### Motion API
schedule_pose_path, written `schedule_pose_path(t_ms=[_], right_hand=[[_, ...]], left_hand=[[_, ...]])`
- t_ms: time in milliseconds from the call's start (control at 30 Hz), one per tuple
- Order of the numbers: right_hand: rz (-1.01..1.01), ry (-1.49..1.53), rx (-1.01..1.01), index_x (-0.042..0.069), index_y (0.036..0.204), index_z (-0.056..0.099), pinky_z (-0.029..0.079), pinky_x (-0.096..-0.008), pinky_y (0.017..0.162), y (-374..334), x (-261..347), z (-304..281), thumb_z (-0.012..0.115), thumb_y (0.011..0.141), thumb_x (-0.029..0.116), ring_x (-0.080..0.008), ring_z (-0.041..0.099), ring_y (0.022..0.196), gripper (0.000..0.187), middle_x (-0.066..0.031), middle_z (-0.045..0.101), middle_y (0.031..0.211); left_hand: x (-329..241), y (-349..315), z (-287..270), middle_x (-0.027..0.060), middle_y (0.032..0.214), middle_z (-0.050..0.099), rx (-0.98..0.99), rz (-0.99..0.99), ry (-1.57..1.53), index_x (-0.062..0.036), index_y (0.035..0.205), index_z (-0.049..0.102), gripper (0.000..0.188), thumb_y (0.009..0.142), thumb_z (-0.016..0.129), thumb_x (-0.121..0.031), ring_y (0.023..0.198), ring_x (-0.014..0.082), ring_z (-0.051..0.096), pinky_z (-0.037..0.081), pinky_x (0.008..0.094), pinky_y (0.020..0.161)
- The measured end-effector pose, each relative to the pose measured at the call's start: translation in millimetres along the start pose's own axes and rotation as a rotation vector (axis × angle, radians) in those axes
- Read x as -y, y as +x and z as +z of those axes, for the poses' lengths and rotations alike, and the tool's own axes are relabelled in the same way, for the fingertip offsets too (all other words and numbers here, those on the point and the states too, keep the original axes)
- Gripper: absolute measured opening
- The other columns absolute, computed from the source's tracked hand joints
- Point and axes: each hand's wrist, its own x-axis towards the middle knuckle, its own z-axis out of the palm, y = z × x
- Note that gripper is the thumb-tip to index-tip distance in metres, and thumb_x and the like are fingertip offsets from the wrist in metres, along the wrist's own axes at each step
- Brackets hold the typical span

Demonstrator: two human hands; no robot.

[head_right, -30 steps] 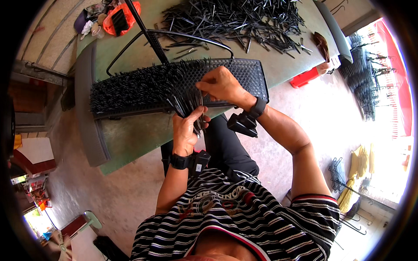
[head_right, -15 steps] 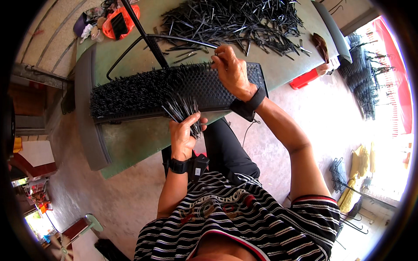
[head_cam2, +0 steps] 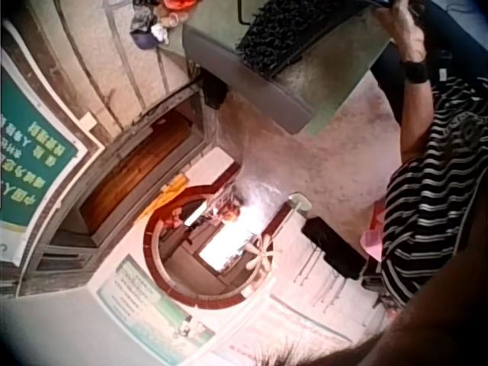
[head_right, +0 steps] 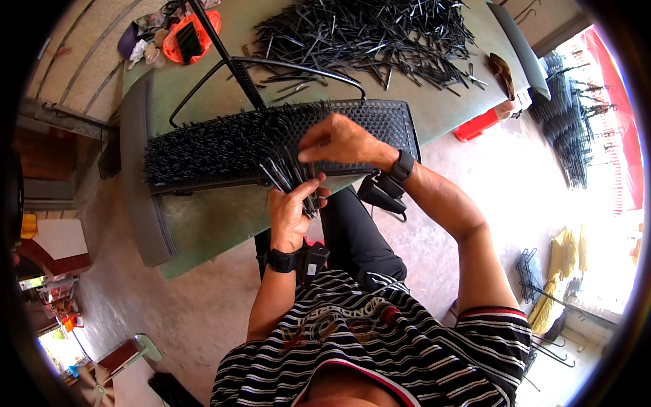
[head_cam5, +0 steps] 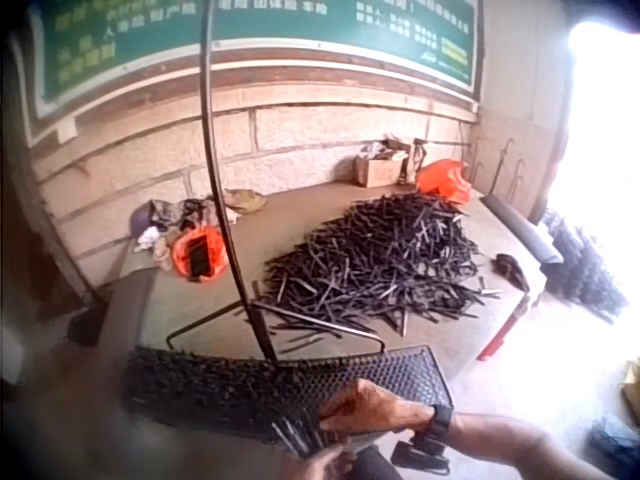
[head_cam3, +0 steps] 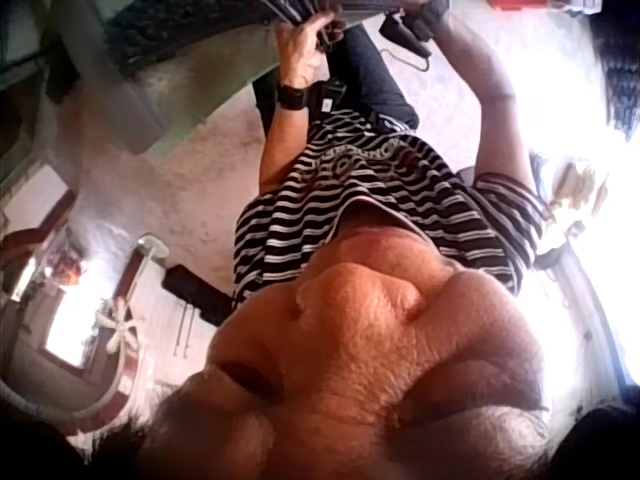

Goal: The person inserts black bristles into a perforated broom head by hand. They repeatedly pick up bundles of bristles from a pile on the table and push them into the holes of the broom head, gradually filling the surface.

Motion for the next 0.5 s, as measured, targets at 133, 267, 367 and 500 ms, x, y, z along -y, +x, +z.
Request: schedule_pose_path(t_ms=[133,267,367,500], right_hand=[[0.032,0.068,-0.059,-0.004,0.088,0.067,0.049,-0.0225,0.06,-6.2,-4.3,3.5,0.068,0.08,0.01,-0.0088,0.06,0.066,0.016,-0.006,0.067,0.077],[0.191,0.424,-0.235,-0.005,0.092,0.062,0.05,-0.0215,0.057,-14.5,-0.5,-3.1,0.061,0.086,0.009,-0.0099,0.062,0.065,0.015,-0.0091,0.066,0.08],[0.005,0.439,-0.514,-0.004,0.099,0.056,0.051,-0.0212,0.056,-13.6,2.3,-12.5,0.056,0.089,0.007,-0.0108,0.063,0.064,0.015,-0.0103,0.066,0.082],[-0.18,-0.014,-0.736,-0.002,0.102,0.053,0.052,-0.0218,0.06,-9.4,-0.6,-22.8,0.056,0.089,0.002,-0.0134,0.067,0.072,0.015,-0.0093,0.066,0.082]], left_hand=[[-2.0,-2.1,3.4,0.0136,0.083,0.067,0.056,-0.016,0.052,0.0043,0.093,0.062,0.018,0.076,0.066,0.0,0.061,0.0206,0.065,0.051,0.0297,0.05],[-0.7,-3.1,1.9,0.0134,0.083,0.067,0.059,-0.024,0.106,0.004,0.094,0.062,0.018,0.076,0.065,0.0,0.063,0.0206,0.065,0.052,0.0298,0.052],[10.2,1.7,-4.8,0.0131,0.083,0.067,0.073,0.002,0.046,0.0038,0.096,0.062,0.019,0.077,0.064,0.001,0.065,0.0213,0.065,0.053,0.0306,0.055],[11.9,2.4,-3.1,0.0127,0.083,0.066,0.081,0.015,-0.021,0.0034,0.098,0.061,0.02,0.078,0.063,0.001,0.067,0.0224,0.066,0.055,0.0319,0.057]])
